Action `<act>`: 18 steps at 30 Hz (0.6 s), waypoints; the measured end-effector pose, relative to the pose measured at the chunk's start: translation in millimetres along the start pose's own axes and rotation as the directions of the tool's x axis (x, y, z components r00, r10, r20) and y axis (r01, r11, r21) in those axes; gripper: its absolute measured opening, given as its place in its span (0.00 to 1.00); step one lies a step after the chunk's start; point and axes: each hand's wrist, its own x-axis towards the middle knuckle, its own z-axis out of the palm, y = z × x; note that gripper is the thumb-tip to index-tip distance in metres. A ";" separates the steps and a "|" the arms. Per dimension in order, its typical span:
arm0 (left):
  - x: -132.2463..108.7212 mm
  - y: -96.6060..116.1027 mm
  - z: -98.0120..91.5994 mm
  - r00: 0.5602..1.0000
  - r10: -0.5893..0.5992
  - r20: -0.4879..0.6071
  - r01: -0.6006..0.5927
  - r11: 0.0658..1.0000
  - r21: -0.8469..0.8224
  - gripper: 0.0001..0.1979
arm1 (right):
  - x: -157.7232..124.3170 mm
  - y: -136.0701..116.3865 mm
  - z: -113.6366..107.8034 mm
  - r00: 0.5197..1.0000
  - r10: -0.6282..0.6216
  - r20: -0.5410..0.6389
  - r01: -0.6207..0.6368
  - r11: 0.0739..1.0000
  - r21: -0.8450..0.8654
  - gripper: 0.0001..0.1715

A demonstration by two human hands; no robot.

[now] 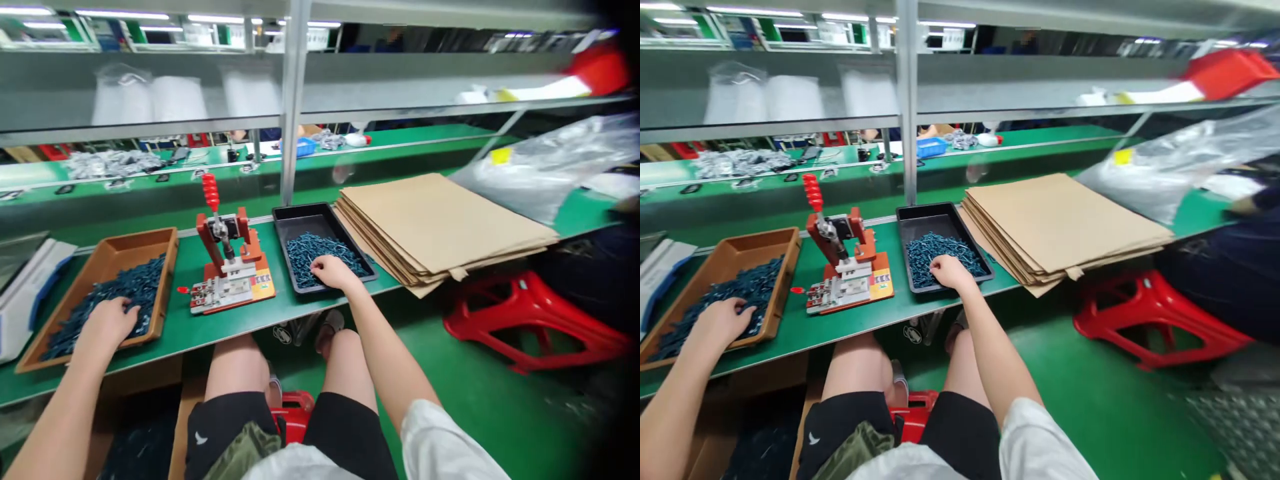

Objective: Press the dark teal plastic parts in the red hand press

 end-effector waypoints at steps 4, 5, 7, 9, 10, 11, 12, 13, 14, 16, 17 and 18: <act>-13.4 3.5 -14.4 0.997 -0.043 0.061 0.044 0.999 -0.018 0.23 | 0.5 5.4 1.3 0.993 0.027 -0.117 -0.018 0.996 0.082 0.09; -18.3 6.3 -20.7 0.997 -0.046 0.064 0.048 0.999 -0.023 0.24 | 0.4 6.3 1.8 0.991 0.040 -0.131 -0.027 0.995 0.100 0.08; -26.5 12.7 -33.3 0.996 -0.063 0.068 0.066 0.997 -0.041 0.24 | 0.7 7.2 2.1 0.989 0.054 -0.139 -0.036 0.991 0.125 0.08; -32.4 18.1 -43.4 0.994 -0.091 0.067 0.096 0.993 -0.067 0.23 | 0.8 6.9 1.8 0.987 0.053 -0.154 -0.030 0.989 0.145 0.08; -34.8 19.9 -46.8 0.993 -0.102 0.062 0.107 0.991 -0.084 0.24 | 0.5 6.6 1.7 0.983 0.054 -0.173 -0.026 0.987 0.160 0.07; -36.9 21.0 -48.9 0.992 -0.112 0.057 0.118 0.988 -0.102 0.24 | 0.1 6.2 1.7 0.979 0.062 -0.194 -0.026 0.983 0.184 0.06; -38.8 21.5 -49.5 0.991 -0.125 0.055 0.131 0.984 -0.122 0.24 | -0.7 6.0 1.7 0.974 0.076 -0.215 -0.028 0.975 0.218 0.05; -40.5 21.4 -48.6 0.989 -0.140 0.049 0.146 0.979 -0.144 0.24 | -1.8 6.0 1.7 0.968 0.096 -0.233 -0.032 0.965 0.262 0.04; -42.1 20.6 -46.5 0.988 -0.152 0.032 0.155 0.973 -0.172 0.24 | -3.2 6.1 1.3 0.963 0.110 -0.245 -0.030 0.951 0.309 0.03; -44.9 17.4 -40.1 0.981 -0.170 -0.090 0.141 0.955 -0.261 0.24 | -8.0 5.2 -0.5 0.958 0.100 -0.269 0.012 0.923 0.385 0.03; -46.5 15.3 -36.9 0.966 -0.173 -0.193 0.106 0.943 -0.317 0.23 | -11.6 3.5 -1.8 0.953 0.071 -0.296 0.056 0.915 0.399 0.05; -48.5 13.2 -34.4 0.936 -0.171 -0.307 0.049 0.929 -0.367 0.22 | -16.4 0.4 -3.0 0.941 0.028 -0.338 0.111 0.915 0.387 0.07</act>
